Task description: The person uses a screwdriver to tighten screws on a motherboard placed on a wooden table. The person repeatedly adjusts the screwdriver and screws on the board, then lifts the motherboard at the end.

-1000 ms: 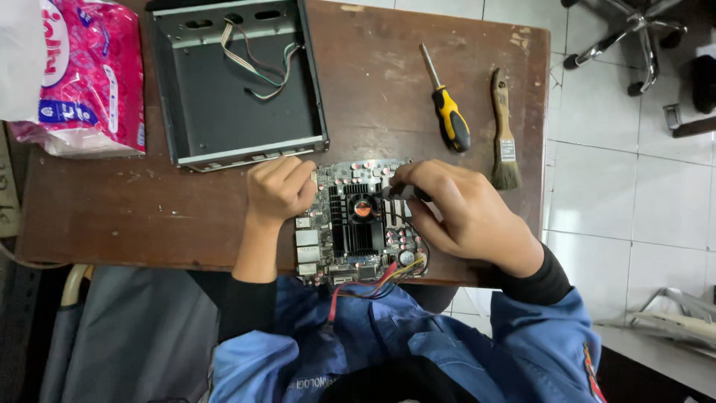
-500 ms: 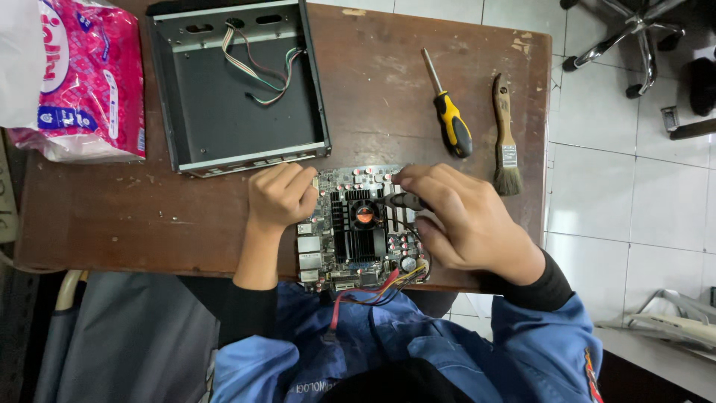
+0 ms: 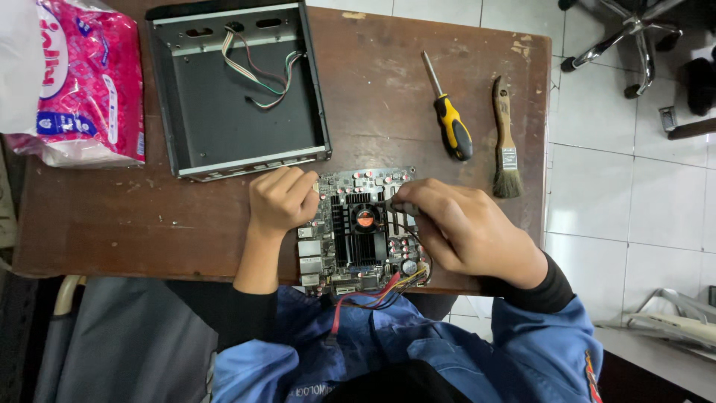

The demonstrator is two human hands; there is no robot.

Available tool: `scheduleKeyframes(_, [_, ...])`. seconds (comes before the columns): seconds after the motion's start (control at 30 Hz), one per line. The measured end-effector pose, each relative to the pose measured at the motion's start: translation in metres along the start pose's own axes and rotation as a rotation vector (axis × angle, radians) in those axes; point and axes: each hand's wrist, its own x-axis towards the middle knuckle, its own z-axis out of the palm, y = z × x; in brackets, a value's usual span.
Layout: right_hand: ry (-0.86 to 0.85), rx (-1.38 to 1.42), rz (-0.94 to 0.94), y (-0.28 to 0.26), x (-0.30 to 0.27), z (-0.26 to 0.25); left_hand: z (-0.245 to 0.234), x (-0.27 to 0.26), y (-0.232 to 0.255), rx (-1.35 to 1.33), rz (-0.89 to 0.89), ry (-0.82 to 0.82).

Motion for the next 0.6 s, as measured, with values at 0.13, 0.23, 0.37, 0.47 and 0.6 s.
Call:
scheduleKeyframes(0.13, [-0.044, -0.048, -0.021, -0.007, 0.007, -0.009, -0.001, 0.0, 0.0, 0.0, 0.002, -0.003])
scheduleKeyframes(0.23, [-0.015, -0.063, -0.041, 0.001, 0.005, -0.006, -0.001, -0.001, 0.001, -0.016, -0.013, -0.015])
scheduleKeyframes(0.37, [-0.009, -0.016, -0.039, -0.001, 0.012, -0.01, -0.002, -0.002, 0.002, -0.038, -0.039, -0.006])
scheduleKeyframes(0.47, [-0.041, 0.028, -0.004, -0.006, 0.017, -0.019, -0.003, -0.003, 0.004, -0.054, -0.035, -0.008])
scheduleKeyframes(0.6, [0.116, -0.179, 0.004, 0.015, 0.0, -0.005, 0.001, -0.009, 0.001, -0.053, -0.031, -0.026])
